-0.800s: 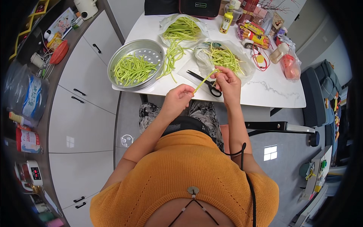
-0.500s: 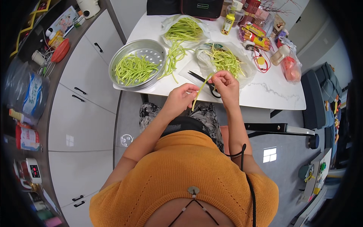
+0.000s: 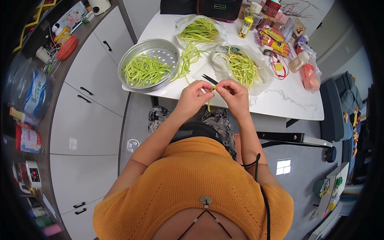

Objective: The person uses scissors to cut and strip pieces of green vegetable stalk by hand at a table.

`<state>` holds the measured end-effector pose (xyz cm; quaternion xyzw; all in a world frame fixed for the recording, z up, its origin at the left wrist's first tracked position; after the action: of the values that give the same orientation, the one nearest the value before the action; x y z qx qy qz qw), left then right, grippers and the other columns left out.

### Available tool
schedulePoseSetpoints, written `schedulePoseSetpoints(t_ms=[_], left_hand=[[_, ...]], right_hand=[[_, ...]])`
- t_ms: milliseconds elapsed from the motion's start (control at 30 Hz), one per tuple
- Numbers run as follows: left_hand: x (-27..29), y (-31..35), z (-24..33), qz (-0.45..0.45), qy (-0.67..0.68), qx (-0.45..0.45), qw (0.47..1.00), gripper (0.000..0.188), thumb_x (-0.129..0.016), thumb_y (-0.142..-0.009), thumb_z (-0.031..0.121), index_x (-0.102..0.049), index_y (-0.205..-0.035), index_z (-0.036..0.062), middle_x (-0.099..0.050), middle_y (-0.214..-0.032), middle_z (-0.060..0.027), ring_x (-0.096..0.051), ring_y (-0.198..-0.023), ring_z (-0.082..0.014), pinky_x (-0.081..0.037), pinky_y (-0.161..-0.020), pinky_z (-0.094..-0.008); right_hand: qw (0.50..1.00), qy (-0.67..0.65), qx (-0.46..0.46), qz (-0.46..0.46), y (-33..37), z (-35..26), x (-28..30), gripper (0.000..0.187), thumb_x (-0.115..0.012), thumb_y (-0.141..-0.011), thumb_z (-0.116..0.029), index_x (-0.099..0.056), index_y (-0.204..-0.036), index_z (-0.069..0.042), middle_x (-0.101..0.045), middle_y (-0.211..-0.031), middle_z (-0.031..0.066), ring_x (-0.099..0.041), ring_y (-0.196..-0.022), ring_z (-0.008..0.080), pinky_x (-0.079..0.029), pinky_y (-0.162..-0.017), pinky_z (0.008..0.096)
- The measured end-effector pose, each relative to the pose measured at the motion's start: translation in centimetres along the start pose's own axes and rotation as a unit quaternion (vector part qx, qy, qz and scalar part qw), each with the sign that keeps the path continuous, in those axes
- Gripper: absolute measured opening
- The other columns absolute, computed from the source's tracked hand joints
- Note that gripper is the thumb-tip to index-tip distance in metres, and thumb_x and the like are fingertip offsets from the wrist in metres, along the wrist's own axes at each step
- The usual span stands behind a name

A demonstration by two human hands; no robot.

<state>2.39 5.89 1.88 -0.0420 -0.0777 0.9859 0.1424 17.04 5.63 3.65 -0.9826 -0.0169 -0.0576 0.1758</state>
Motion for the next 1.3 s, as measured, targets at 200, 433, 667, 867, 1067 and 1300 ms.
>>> schedulePoseSetpoints(t_ms=[200, 433, 667, 867, 1067, 1300], left_hand=[[0.3, 0.3, 0.0, -0.007, 0.032, 0.052, 0.998, 0.009, -0.063, -0.081, 0.007, -0.058, -0.087, 0.0013, -0.057, -0.071, -0.0006, -0.052, -0.057, -0.0035, -0.041, -0.050, -0.0166], [0.8, 0.2, -0.2, 0.022, 0.151, 0.030, 0.988, 0.007, -0.062, -0.082, 0.005, -0.057, -0.086, 0.0017, -0.060, -0.071, -0.0037, -0.057, -0.060, -0.0087, -0.044, -0.052, -0.0184], [4.4, -0.4, -0.1, 0.126, 0.189, -0.008, 0.974, 0.008, -0.059, -0.085, 0.007, -0.057, -0.089, 0.0011, -0.061, -0.075, -0.0050, -0.056, -0.062, -0.0089, -0.044, -0.055, -0.0190], [5.9, -0.5, 0.5, 0.137, 0.228, -0.014, 0.964, 0.007, -0.059, -0.085, 0.008, -0.056, -0.089, 0.0025, -0.061, -0.073, -0.0055, -0.055, -0.060, -0.0083, -0.042, -0.055, -0.0184], [4.8, -0.1, 1.0, 0.131, 0.201, -0.028, 0.971, 0.007, -0.060, -0.084, 0.004, -0.056, -0.088, 0.0011, -0.061, -0.083, -0.0069, -0.057, -0.065, -0.0094, -0.043, -0.055, -0.0186], [3.7, -0.1, 0.7, 0.115, 0.199, -0.028, 0.973, 0.008, -0.062, -0.081, 0.002, -0.056, -0.086, 0.0006, -0.061, -0.085, -0.0078, -0.057, -0.065, -0.0092, -0.041, -0.053, -0.0185]], right_hand=[[0.996, 0.085, 0.036, 0.013, 0.1, -1.4, 0.0, 0.007, -0.068, -0.075, -0.006, -0.065, -0.081, -0.004, -0.058, -0.072, -0.0017, -0.040, -0.055, 0.0036, -0.032, -0.049, 0.0183], [0.992, 0.118, 0.036, 0.009, 0.6, -1.0, -0.4, 0.007, -0.068, -0.075, -0.006, -0.065, -0.080, -0.004, -0.058, -0.069, -0.0013, -0.040, -0.052, 0.0047, -0.033, -0.048, 0.0193], [0.992, 0.117, -0.017, 0.050, 0.9, 0.1, 1.7, 0.006, -0.062, -0.079, -0.004, -0.062, -0.085, -0.003, -0.055, -0.069, -0.0031, -0.042, -0.057, 0.0024, -0.034, -0.051, 0.0178], [0.992, 0.043, -0.030, 0.113, 0.6, 0.4, 3.9, 0.013, -0.056, -0.083, -0.002, -0.060, -0.095, -0.005, -0.056, -0.075, -0.0003, -0.049, -0.062, 0.0043, -0.039, -0.056, 0.0179], [0.989, 0.143, 0.030, 0.008, 0.2, -1.7, 1.5, 0.010, -0.060, -0.081, -0.006, -0.064, -0.090, -0.004, -0.057, -0.078, 0.0043, -0.052, -0.060, 0.0096, -0.042, -0.055, 0.0218], [0.954, 0.281, 0.086, -0.053, 0.8, -3.1, -1.9, 0.013, -0.068, -0.074, -0.015, -0.066, -0.085, -0.010, -0.059, -0.081, 0.0056, -0.056, -0.058, 0.0212, -0.046, -0.054, 0.0300]])
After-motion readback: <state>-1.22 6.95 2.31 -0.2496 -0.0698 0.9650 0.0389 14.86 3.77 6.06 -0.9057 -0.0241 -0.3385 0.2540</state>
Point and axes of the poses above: each hand's wrist, its own y-axis away from the middle knuckle, its own x-axis out of the back of the hand, z = x × y, the point moved 5 cm from there along -y, towards the middle knuckle
